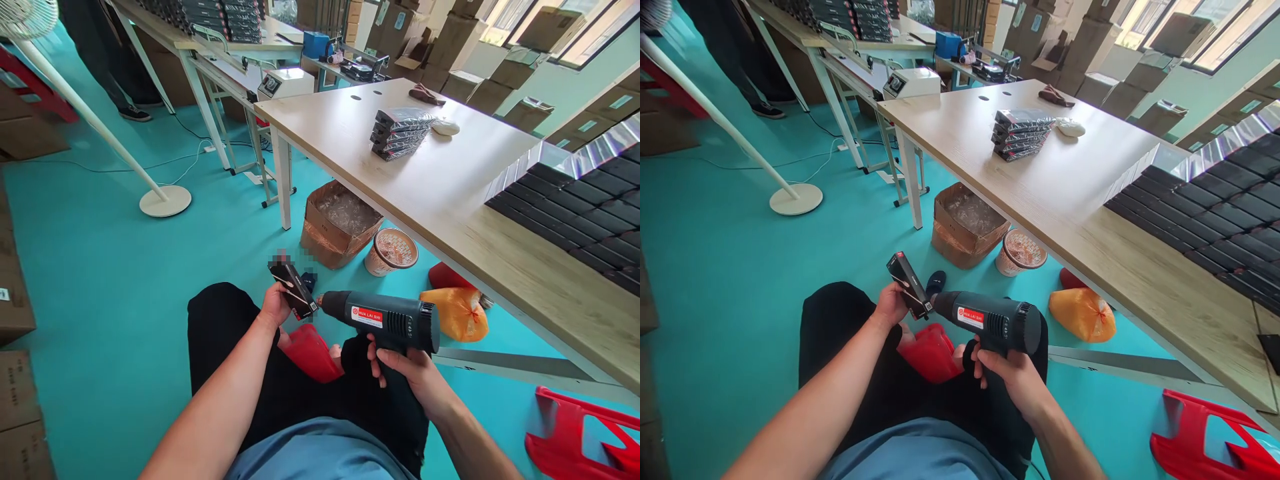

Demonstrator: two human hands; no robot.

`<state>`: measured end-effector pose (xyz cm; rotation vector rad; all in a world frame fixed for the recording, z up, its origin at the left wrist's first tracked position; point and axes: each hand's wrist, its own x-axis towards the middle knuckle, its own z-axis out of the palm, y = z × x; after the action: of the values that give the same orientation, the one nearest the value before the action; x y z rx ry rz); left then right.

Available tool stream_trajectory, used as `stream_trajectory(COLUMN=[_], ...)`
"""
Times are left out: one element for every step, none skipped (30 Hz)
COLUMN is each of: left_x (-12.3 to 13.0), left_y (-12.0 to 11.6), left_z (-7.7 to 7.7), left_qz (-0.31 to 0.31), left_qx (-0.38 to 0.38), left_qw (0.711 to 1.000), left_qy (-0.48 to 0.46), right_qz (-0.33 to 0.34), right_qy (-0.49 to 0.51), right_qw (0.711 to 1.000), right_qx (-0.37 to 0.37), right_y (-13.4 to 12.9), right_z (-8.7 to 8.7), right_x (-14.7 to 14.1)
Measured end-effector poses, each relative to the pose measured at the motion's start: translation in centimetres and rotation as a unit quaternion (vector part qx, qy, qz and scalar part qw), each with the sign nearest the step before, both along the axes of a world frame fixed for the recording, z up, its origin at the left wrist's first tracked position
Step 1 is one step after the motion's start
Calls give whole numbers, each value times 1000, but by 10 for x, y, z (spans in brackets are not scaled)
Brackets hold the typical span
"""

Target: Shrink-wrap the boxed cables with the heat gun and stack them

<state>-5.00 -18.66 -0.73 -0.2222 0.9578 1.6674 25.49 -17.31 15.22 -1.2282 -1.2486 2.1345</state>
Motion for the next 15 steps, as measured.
stream_trajectory(left_x=[0,1,1,2,3,3,4,5,5,6,7,8,8,9,9], left_y=[0,0,0,0,-1,-1,-1,-1,-2,-2,-3,-4,-5,-6,-6], left_z=[-1,-3,-5,-7,-8,-9,-9,-9,-8,-7,-6,-5,-5,-4,-5], left_qz=[-5,-11,-18,-26,-36,-48,-58,-70,-82,-93,-103,-113,-121,-126,-127], left_qx=[-3,-8,-12,-16,-18,-20,-20,-19,-17,-14,-11,-6,0,4,6], left_qw=[1000,1000,1000,999,999,998,998,996,995,994,993,991,990,989,988], left_qy=[3,6,9,13,18,25,34,43,51,57,62,67,74,83,93], right_qz=[-4,-4,2,8,13,14,14,11,7,2,-3,-5,-7,-7,-6], right_qy=[2,5,9,13,17,21,25,29,32,34,35,35,34,33,32], right_qw=[1000,1000,1000,1000,1000,1000,1000,999,999,999,999,999,999,999,999], right_qx=[4,2,-2,-7,-10,-11,-11,-11,-10,-8,-5,-1,3,5,5], right_y=[0,1,2,4,5,8,10,13,17,21,25,30,35,40,45], right_z=[0,1,2,2,3,3,3,3,3,3,3,4,5,6,8], right_x=[-2,-4,-5,-8,-10,-13,-15,-19,-22,-25,-29,-32,-35,-38,-41])
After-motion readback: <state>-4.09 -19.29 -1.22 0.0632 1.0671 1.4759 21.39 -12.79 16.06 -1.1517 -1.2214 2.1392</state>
